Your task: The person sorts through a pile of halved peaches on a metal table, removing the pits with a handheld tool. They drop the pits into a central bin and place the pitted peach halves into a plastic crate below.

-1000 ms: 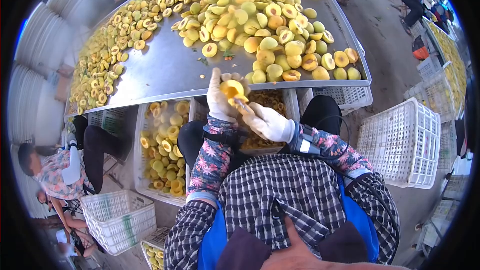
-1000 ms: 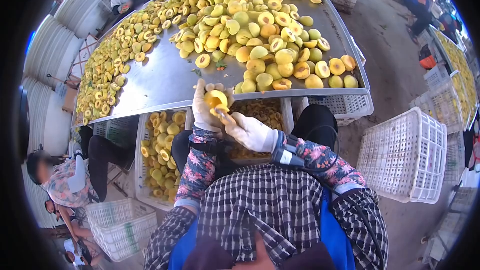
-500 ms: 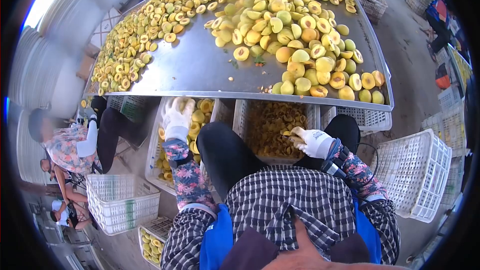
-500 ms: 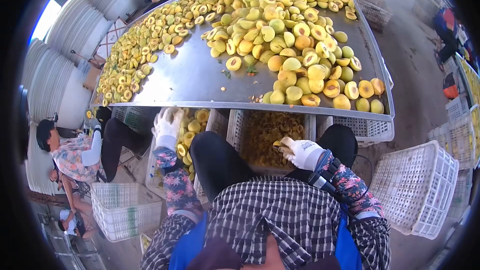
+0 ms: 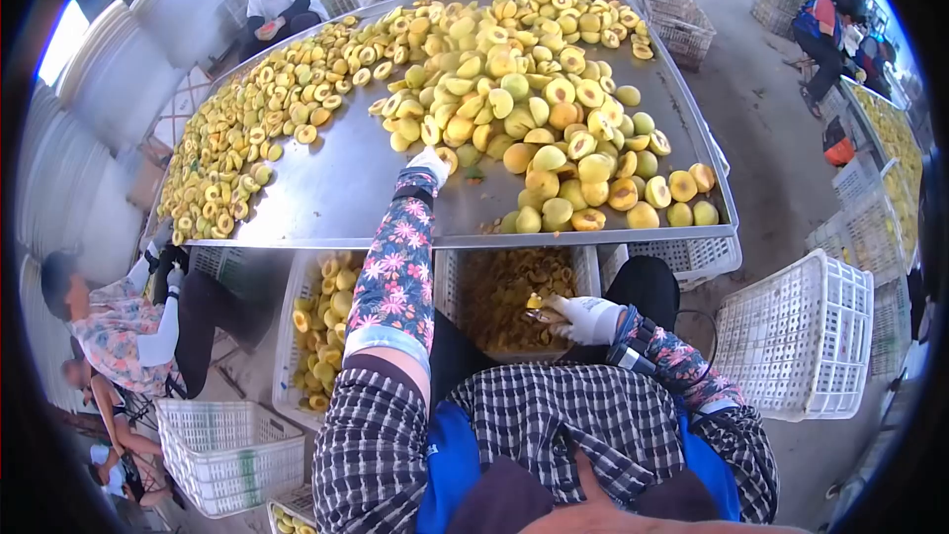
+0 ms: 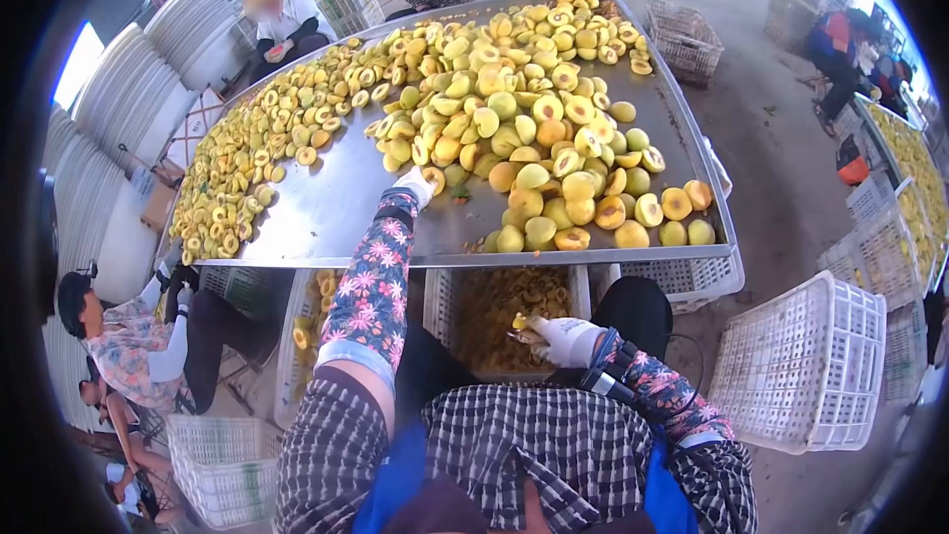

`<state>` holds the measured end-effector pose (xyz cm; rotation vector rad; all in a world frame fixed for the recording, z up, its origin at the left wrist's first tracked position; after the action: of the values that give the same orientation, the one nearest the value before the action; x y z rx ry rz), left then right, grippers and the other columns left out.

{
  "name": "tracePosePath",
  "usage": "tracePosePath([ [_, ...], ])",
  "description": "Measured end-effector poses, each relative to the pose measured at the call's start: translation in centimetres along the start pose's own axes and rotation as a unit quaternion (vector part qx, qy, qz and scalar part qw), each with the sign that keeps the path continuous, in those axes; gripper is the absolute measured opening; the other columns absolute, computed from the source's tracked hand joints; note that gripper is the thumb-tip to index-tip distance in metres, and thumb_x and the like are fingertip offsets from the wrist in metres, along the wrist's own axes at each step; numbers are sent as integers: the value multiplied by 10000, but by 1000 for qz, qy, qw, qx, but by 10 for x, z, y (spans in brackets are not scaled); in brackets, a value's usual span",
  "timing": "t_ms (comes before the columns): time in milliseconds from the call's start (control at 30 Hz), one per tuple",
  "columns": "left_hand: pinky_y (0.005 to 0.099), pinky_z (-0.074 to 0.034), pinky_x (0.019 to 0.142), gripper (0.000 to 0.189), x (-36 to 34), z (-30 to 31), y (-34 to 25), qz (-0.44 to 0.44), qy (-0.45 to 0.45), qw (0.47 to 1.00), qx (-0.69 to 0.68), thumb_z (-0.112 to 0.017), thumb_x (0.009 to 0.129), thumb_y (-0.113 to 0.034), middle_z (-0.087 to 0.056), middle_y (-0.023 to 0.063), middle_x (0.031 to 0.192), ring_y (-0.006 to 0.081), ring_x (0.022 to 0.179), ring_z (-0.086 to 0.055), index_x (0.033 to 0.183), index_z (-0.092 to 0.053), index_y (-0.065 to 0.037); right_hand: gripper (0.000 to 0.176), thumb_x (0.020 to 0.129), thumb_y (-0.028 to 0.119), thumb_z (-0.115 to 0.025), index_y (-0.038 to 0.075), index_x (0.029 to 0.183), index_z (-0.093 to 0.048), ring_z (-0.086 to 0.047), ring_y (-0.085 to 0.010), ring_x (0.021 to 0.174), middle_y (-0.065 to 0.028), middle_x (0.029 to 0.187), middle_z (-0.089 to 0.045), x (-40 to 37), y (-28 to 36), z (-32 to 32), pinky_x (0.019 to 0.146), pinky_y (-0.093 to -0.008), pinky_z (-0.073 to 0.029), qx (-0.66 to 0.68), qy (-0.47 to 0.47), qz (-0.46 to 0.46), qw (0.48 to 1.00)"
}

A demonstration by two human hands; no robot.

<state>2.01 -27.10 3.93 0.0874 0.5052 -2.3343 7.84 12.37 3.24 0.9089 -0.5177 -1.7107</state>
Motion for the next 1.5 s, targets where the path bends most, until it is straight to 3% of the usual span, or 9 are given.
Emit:
tracePosePath([
  [200,385,-512,873,598,-44,-1,-17,11,67,939,-338,-725,751,-285,-616,114,1195,229,1066,-598,1240,-528,-2,610,898,196,-559,70,1432,-292,-608,-409,993,-267,1025,-632,7,-9,-7,857,-444,-475,32,-51,7,998],
  [433,476,-495,961,372,-163,36,-49,-119,134,423,-888,-535,789,-14,-583,101,1209,269,1125,-578,1152,-542,-94,323,898,152,-606,14,1160,-478,-650,-373,830,-222,881,-642,15,57,51,695,-409,-507,98,-272,123,949],
  [933,421,-504,910,528,-229,4,-86,-96,-21,486,-868,-459,973,-495,-569,178,1172,303,1057,-591,1200,-427,-20,402,910,246,-559,-8,1203,-455,-647,-343,720,-195,902,-622,32,113,70,588,-423,-520,-185,-391,77,898],
  [1000,411,-527,864,459,-226,10,-77,-189,-159,732,-635,-466,987,-437,-602,189,1101,300,982,-622,1118,-482,2,431,898,231,-568,-24,1229,-462,-651,-335,729,-199,940,-624,31,107,68,602,-406,-527,-183,-372,74,907],
  [1100,403,-537,841,423,-226,9,-80,-62,61,552,-829,-464,997,-389,-622,193,1044,300,915,-640,1069,-518,24,314,918,243,-549,22,1117,-447,-644,-361,717,-178,819,-627,30,99,60,592,-448,-518,-224,-361,86,901],
  [1133,395,-538,838,420,-223,9,-76,-201,-43,707,-677,-463,999,-377,-624,195,1035,303,892,-644,1058,-530,33,306,915,240,-552,27,1107,-446,-643,-365,726,-178,813,-632,30,97,59,605,-455,-517,-201,-356,87,909],
  [1267,400,-536,834,447,-226,4,-82,-62,106,568,-814,-442,1002,-397,-621,193,1030,304,898,-640,1061,-537,36,305,920,252,-550,35,1105,-443,-641,-389,732,-199,835,-646,27,91,61,628,-477,-511,7,-319,140,937],
  [1333,403,-527,846,472,-239,13,-88,-144,-101,553,-815,-408,1008,-419,-620,190,1022,299,904,-635,1017,-541,34,300,926,260,-544,40,1102,-442,-641,-394,728,-207,838,-649,28,88,62,627,-479,-510,41,-300,128,944],
  [1500,393,-503,851,470,-236,1,-76,-181,-73,659,-726,-381,1013,-412,-623,191,1000,278,903,-628,926,-532,25,320,940,271,-532,43,1142,-436,-640,-402,713,-224,819,-648,28,76,57,629,-484,-510,-87,-313,126,937],
])
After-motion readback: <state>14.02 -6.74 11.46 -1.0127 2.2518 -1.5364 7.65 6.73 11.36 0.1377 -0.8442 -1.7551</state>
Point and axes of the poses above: each hand's wrist, its own x-axis towards the middle knuckle, its own z-axis out of the back of the hand, y = z × x, the point moved 4 cm from there along x, towards the middle knuckle
